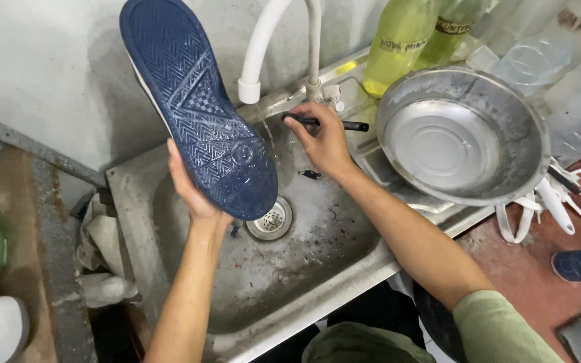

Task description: The person scrubs the sole of a blue and white sneaker with a brush under running water in a sink. They rotate the shoe to clean different areas of the sole and then rinse it thoroughly.

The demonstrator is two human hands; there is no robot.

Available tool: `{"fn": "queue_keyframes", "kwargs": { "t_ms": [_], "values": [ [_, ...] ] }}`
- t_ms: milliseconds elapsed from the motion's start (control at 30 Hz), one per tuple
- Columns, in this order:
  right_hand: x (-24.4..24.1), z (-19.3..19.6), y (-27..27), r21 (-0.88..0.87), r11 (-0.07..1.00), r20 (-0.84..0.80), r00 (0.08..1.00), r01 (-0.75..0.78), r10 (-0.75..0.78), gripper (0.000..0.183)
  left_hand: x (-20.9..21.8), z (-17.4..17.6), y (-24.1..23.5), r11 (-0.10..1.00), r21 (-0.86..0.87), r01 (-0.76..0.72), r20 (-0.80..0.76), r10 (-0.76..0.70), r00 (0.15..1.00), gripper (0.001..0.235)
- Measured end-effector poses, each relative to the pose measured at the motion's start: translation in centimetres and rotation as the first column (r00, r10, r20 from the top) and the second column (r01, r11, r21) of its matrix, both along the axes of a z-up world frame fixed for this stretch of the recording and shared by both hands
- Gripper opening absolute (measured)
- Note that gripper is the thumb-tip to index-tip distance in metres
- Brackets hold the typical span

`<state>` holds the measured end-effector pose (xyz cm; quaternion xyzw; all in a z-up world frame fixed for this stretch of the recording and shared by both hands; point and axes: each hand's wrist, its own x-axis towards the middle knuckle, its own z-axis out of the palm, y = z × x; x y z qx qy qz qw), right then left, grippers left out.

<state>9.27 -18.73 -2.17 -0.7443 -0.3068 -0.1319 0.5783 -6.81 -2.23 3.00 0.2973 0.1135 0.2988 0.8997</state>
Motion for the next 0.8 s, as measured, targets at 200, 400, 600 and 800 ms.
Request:
{"fn": "queue_keyframes", "kwargs": {
  "t_ms": [200,400,600,800],
  "values": [
    [-0.8,0.4,0.1,-0.016,1.000,-0.005,1.000,-0.008,0.008,0.017,0.2,1.2,-0.1,0.998,-0.059,0.022,0.068,-0.018,0.998,0.046],
    [-0.7,1.0,-0.3,0.055,0.988,0.116,0.984,-0.145,0.138,0.018,2.2,-0.9,2.0,0.998,-0.055,0.013,0.066,-0.009,0.998,0.056],
    [-4.0,1.7,0.3,0.033,0.948,0.279,0.913,-0.317,0.296,0.022,4.1,-1.4,1.5,0.999,-0.036,0.007,0.107,-0.004,0.994,0.049],
    [-2.9,0.3,1.7,-0.022,0.898,0.380,0.827,-0.439,0.413,0.020,2.4,-0.9,2.2,0.972,0.183,-0.148,0.079,0.135,0.988,0.053]
  ]
}}
